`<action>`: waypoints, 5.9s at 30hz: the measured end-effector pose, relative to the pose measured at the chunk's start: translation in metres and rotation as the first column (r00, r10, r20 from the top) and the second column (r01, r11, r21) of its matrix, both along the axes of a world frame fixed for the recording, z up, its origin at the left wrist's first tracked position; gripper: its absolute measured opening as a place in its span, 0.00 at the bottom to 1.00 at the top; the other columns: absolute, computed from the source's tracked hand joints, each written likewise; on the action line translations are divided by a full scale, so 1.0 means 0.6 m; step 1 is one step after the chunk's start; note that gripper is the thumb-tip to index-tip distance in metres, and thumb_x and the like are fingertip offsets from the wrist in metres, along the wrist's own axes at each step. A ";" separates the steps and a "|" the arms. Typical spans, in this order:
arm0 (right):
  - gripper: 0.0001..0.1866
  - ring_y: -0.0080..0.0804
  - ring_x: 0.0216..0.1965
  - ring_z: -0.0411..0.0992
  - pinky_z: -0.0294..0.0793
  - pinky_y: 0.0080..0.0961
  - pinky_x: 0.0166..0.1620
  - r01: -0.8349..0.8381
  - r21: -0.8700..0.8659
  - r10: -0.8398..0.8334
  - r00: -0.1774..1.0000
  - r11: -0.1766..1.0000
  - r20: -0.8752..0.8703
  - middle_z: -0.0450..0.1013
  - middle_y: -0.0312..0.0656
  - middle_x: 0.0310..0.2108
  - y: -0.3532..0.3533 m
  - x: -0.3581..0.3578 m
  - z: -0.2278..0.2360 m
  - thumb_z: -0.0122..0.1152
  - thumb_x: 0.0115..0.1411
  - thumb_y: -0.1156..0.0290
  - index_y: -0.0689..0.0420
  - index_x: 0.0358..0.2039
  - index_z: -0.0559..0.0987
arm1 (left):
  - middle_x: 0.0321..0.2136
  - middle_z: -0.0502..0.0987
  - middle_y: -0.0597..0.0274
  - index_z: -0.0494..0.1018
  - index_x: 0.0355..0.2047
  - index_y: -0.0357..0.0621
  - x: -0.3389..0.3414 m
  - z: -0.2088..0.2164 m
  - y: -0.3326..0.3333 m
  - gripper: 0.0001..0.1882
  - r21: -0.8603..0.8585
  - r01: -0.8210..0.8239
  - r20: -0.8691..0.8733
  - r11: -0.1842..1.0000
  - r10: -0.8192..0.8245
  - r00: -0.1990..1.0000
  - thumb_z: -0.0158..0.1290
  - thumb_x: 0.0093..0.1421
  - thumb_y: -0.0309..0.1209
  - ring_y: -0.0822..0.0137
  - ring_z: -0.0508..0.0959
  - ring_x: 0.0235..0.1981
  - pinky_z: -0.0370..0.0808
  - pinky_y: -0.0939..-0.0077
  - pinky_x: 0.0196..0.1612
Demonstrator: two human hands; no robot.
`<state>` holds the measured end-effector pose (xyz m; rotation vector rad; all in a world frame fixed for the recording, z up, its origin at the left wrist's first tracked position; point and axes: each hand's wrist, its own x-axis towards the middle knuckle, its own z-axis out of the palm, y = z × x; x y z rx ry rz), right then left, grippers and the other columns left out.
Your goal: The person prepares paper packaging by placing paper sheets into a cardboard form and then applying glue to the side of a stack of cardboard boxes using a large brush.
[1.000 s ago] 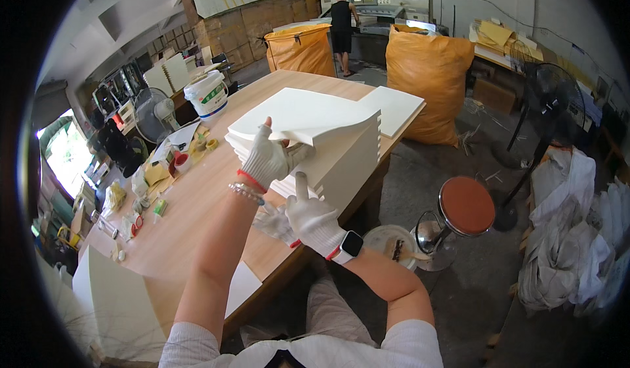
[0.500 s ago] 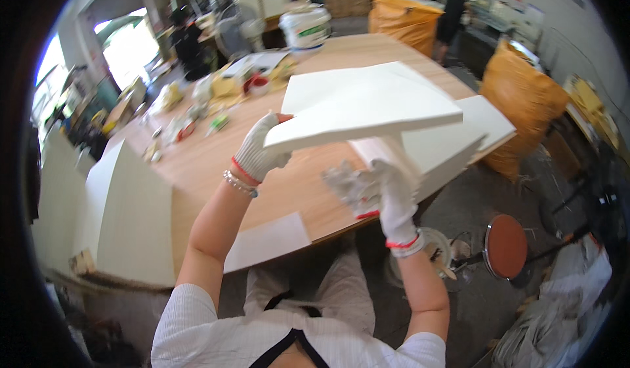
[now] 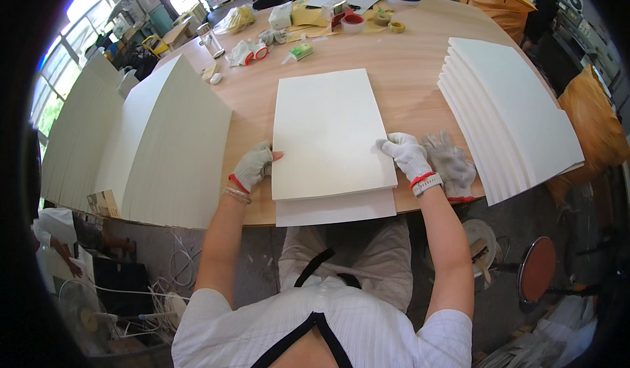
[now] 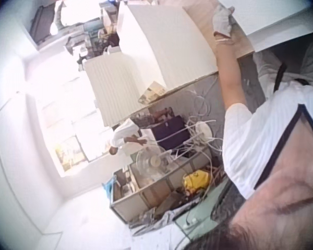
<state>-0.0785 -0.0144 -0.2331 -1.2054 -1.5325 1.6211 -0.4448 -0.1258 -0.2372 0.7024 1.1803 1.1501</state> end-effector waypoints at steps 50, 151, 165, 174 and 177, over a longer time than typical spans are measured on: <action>0.26 0.35 0.44 0.75 0.71 0.27 0.48 -0.390 0.355 0.272 0.901 0.850 0.339 0.79 0.43 0.39 -0.072 0.023 0.079 0.49 0.64 0.46 0.58 0.41 0.81 | 0.60 0.60 0.41 0.57 0.63 0.42 0.152 0.112 -0.163 0.49 0.011 0.605 -0.989 0.796 0.098 -0.110 0.66 0.39 0.33 0.49 0.73 0.49 0.73 0.60 0.48; 0.18 0.18 0.38 0.68 0.71 0.16 0.38 -0.181 0.347 0.373 0.674 0.920 -0.638 0.69 0.35 0.40 -0.082 -0.284 0.237 0.51 0.66 0.69 0.63 0.53 0.67 | 0.49 0.71 0.53 0.63 0.56 0.32 0.076 0.305 -0.325 0.33 0.891 0.052 -0.436 0.452 0.817 0.378 0.61 0.55 0.38 0.65 0.74 0.47 0.74 0.74 0.48; 0.26 0.26 0.14 0.67 0.66 0.23 0.16 -0.433 0.404 0.450 0.891 0.805 0.058 0.71 0.41 0.20 -0.172 -0.630 0.386 0.62 0.57 0.50 0.65 0.28 0.72 | 0.68 0.40 0.38 0.40 0.67 0.31 -0.242 0.300 -0.402 0.46 0.637 -0.753 -0.511 0.167 0.823 -0.250 0.49 0.57 0.43 0.49 0.43 0.70 0.45 0.68 0.69; 0.31 0.26 0.14 0.68 0.67 0.24 0.18 -0.512 0.460 0.339 0.847 0.725 0.409 0.70 0.38 0.18 -0.202 -0.615 0.419 0.57 0.57 0.39 0.62 0.29 0.71 | 0.69 0.41 0.40 0.41 0.67 0.31 -0.268 0.288 -0.399 0.45 0.661 -0.742 -0.440 0.113 0.859 -0.261 0.48 0.58 0.42 0.52 0.41 0.71 0.39 0.67 0.70; 0.27 0.37 0.24 0.74 0.73 0.31 0.32 -0.405 0.709 0.234 0.914 0.577 0.331 0.74 0.44 0.21 -0.132 -0.624 0.367 0.51 0.62 0.45 0.62 0.36 0.73 | 0.69 0.40 0.41 0.42 0.67 0.32 -0.235 0.291 -0.385 0.42 0.706 -0.707 -0.216 0.033 0.961 -0.171 0.46 0.60 0.41 0.53 0.41 0.71 0.39 0.67 0.70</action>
